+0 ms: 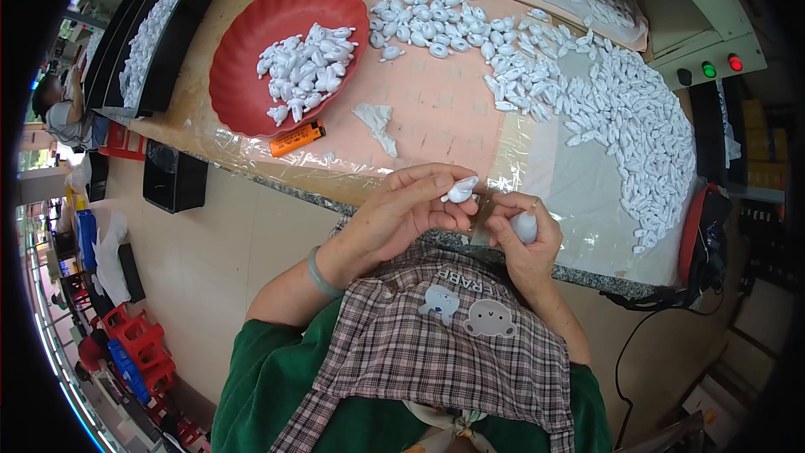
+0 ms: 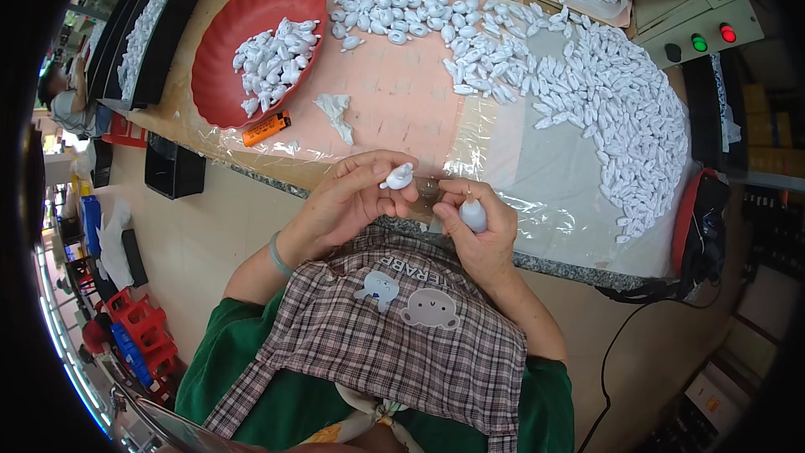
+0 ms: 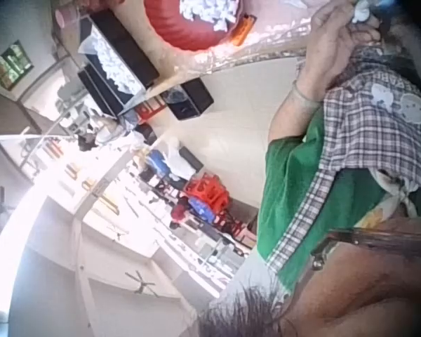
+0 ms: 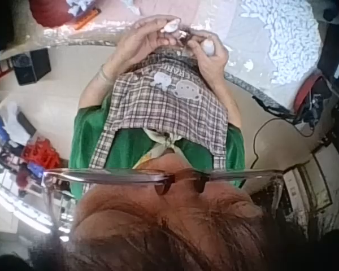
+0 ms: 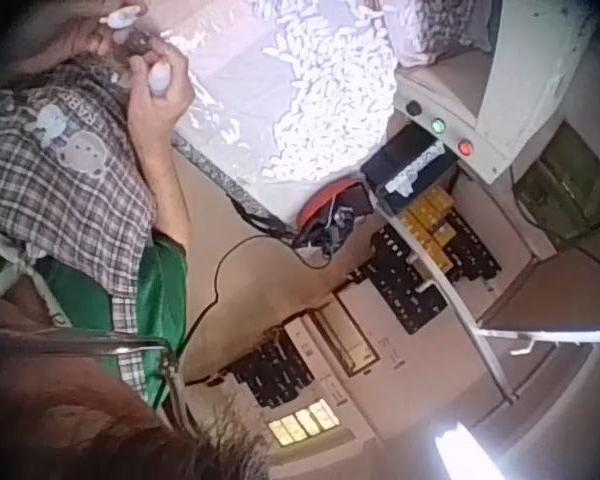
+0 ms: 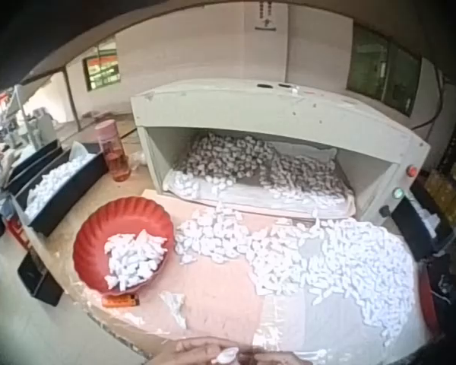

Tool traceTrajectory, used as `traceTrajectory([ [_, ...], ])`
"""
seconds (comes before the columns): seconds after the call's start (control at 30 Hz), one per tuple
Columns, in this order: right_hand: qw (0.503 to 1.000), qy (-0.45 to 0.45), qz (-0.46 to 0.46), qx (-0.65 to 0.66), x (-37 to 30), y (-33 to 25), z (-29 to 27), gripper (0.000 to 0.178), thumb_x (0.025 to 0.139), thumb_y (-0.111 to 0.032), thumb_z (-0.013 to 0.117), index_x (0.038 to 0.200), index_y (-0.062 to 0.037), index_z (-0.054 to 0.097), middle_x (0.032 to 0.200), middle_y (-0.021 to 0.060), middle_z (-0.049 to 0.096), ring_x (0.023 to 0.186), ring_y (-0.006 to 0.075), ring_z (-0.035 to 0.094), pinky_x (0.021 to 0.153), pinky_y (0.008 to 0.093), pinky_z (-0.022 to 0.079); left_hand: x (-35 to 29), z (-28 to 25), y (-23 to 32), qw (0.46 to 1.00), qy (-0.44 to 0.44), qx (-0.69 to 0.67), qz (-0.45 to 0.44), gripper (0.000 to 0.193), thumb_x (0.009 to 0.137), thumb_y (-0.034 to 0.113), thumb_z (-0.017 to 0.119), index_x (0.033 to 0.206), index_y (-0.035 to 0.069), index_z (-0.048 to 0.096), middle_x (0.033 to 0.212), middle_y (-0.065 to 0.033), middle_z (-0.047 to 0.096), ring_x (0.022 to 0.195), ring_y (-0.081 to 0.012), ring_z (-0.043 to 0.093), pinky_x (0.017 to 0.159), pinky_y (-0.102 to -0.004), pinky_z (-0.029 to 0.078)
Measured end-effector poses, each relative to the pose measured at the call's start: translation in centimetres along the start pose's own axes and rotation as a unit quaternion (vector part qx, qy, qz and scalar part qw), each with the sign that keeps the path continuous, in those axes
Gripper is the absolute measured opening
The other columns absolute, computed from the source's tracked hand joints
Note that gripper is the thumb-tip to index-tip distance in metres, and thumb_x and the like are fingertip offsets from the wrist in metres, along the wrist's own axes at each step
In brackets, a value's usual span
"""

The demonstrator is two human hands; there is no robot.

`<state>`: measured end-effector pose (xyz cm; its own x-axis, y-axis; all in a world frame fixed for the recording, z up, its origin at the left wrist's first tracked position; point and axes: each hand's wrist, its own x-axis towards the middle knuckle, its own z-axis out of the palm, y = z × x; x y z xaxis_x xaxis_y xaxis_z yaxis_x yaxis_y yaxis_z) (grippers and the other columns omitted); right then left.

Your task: Applying glue to small white plastic components at a factory workbench.

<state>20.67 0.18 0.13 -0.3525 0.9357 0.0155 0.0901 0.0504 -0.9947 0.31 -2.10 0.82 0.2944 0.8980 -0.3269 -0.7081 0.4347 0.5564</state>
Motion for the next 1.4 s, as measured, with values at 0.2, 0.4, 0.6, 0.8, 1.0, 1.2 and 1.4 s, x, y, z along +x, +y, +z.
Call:
traceTrajectory([
  [0.2,1.000,0.004,0.009,-0.002,0.1,0.1,0.0,0.018,0.086,-0.002,0.065,0.102,0.0024,0.059,0.080,0.0067,0.063,0.061,0.0083,0.056,0.053,0.0203,0.047,0.0,-0.1,0.0,1.000,-0.006,-0.013,-0.008,0.033,0.098,0.020,0.047,0.120,-0.003,0.055,0.094,-0.0160,0.064,0.077,-0.0171,0.064,0.073,-0.0276,0.054],
  [0.4,1.000,0.001,0.009,-0.007,0.4,-0.1,0.6,0.017,0.086,-0.004,0.065,0.101,0.0024,0.059,0.080,0.0052,0.062,0.063,0.0077,0.055,0.054,0.0203,0.046,-0.2,-0.7,0.2,0.999,-0.005,-0.037,-0.015,0.034,0.097,0.018,0.047,0.122,-0.004,0.053,0.095,-0.0159,0.065,0.078,-0.0167,0.064,0.074,-0.0276,0.054],
  [0.6,0.999,-0.010,-0.045,-0.011,2.7,0.2,0.9,0.012,0.085,-0.001,0.065,0.095,0.0021,0.061,0.080,0.0033,0.060,0.062,0.0065,0.052,0.053,0.0192,0.042,-1.8,-1.6,1.3,0.999,0.043,-0.003,0.031,0.035,0.093,0.012,0.054,0.124,-0.005,0.052,0.096,-0.0147,0.065,0.080,-0.0163,0.064,0.074,-0.0267,0.054],
  [0.8,0.998,-0.039,0.022,-0.034,6.4,-0.9,4.2,0.016,0.082,0.001,0.066,0.097,0.0012,0.062,0.087,0.0047,0.062,0.067,0.0074,0.056,0.059,0.0207,0.045,-4.3,-4.6,1.8,0.978,0.128,0.041,0.159,0.030,0.087,0.007,0.062,0.115,-0.004,0.059,0.095,-0.0105,0.065,0.080,-0.0162,0.065,0.074,-0.0250,0.054],
  [1.0,0.964,-0.096,-0.169,-0.180,10.0,-1.6,8.6,0.024,0.075,0.000,0.070,0.099,-0.0017,0.064,0.086,0.0096,0.063,0.081,0.0205,0.064,0.072,0.0300,0.050,-5.2,-4.7,2.2,0.957,0.167,0.094,0.220,0.031,0.085,0.005,0.066,0.114,-0.004,0.059,0.094,-0.0102,0.066,0.083,-0.0167,0.066,0.074,-0.0255,0.054],
  [1.2,0.916,-0.124,-0.208,-0.321,11.2,0.7,9.6,0.018,0.077,-0.005,0.071,0.093,-0.0001,0.064,0.079,0.0083,0.060,0.070,0.0217,0.062,0.062,0.0332,0.048,-5.2,-5.1,2.1,0.943,0.162,0.155,0.247,0.032,0.084,0.002,0.066,0.115,-0.003,0.059,0.095,-0.0100,0.067,0.085,-0.0160,0.066,0.076,-0.0252,0.053],
  [1.4,0.983,-0.107,-0.061,-0.140,11.4,0.0,7.6,0.007,0.083,-0.003,0.066,0.084,-0.0008,0.060,0.072,-0.0007,0.055,0.060,0.0075,0.051,0.053,0.0232,0.040,-4.9,-5.4,2.1,0.951,0.160,0.134,0.230,0.029,0.085,0.000,0.064,0.113,-0.003,0.058,0.095,-0.0098,0.067,0.084,-0.0155,0.066,0.076,-0.0245,0.052],
])
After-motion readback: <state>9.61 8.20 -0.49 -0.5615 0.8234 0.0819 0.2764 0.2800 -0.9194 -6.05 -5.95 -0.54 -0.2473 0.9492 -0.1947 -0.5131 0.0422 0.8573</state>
